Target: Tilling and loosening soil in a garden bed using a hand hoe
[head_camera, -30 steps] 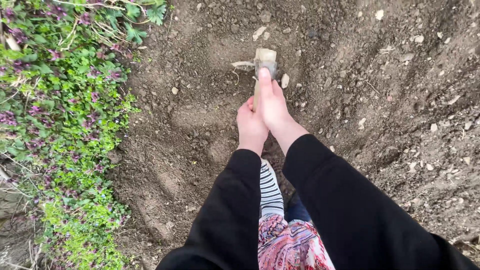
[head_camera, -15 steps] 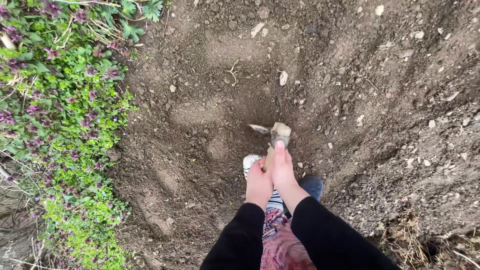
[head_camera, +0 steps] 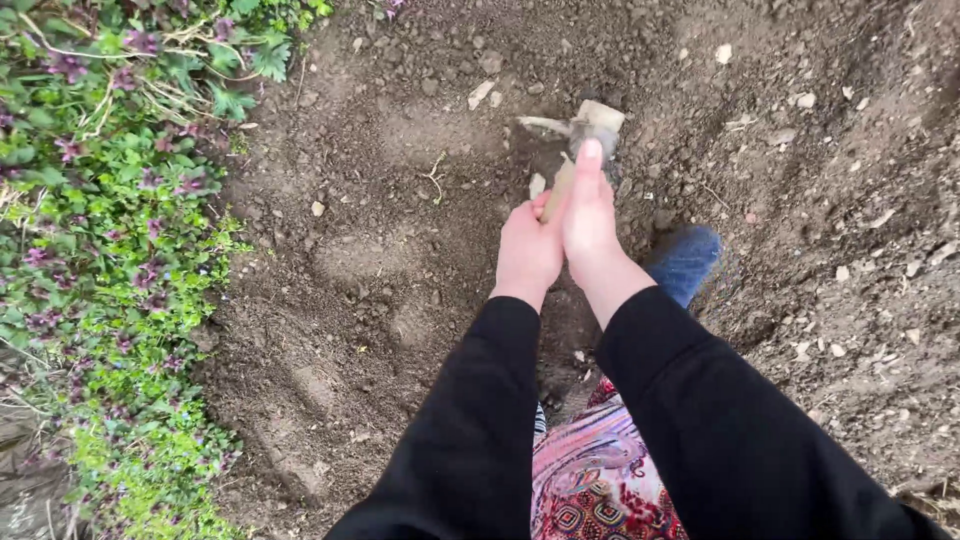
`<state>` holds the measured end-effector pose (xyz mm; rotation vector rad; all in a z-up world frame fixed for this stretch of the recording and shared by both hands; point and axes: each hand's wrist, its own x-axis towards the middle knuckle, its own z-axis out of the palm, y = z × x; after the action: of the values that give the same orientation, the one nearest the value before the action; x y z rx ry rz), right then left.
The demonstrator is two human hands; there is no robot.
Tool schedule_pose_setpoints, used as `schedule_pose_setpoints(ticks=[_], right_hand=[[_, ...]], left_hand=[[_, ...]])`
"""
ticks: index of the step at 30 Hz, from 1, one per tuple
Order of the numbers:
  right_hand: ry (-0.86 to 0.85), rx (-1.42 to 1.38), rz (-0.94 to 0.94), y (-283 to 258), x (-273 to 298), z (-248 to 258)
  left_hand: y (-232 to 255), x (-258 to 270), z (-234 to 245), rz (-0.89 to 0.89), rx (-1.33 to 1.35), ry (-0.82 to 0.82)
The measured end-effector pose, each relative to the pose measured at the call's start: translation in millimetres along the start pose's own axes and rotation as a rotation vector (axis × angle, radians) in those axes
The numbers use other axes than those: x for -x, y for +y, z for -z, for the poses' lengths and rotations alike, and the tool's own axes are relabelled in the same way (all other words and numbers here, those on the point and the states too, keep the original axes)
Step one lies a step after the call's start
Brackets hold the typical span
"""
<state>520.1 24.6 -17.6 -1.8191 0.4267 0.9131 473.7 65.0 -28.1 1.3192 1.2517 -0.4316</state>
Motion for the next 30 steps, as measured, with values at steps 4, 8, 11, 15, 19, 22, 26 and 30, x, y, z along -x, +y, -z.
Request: schedule_pose_setpoints(ticks=[4,8,11,15,19,22,26,30], right_hand=[[-0.056,-0.245,-0.060,76.4,-21.4,-1.6],[-0.048,-0.184,-0.109,177.6,7.5,10.9],[-0.059,-0.160,-0.177,198.1,17.8,22.2],[-0.080,-0.091,-0.328,177.8,25.3,37.0],[0.018,-0.145,-0.182,115.5,-14.2,55.0],[0.037,-0.183,-0.120,51.0,-47.7,64.9],[0.048,-0.235,-0.052,-4.7,-68.1,75.0],[-0.008,-0.202,-0.079,-10.0,-70.3,79.3]], left_hand=[[-42.5,15.9,-4.3,0.032,0.086,0.018],[-105.5,47.5,-9.3,0.060,0.049,0.047],[-128.4,66.2,-19.2,0.178,0.043,0.073],[-124.5,66.1,-31.5,0.242,0.092,0.080],[-45.3,47.9,-39.5,0.130,0.093,0.067],[20.6,23.0,-48.2,0.090,-0.028,-0.005],[58.1,-14.4,-70.9,0.058,-0.041,-0.049],[48.1,-9.5,-76.6,0.092,-0.030,-0.054]])
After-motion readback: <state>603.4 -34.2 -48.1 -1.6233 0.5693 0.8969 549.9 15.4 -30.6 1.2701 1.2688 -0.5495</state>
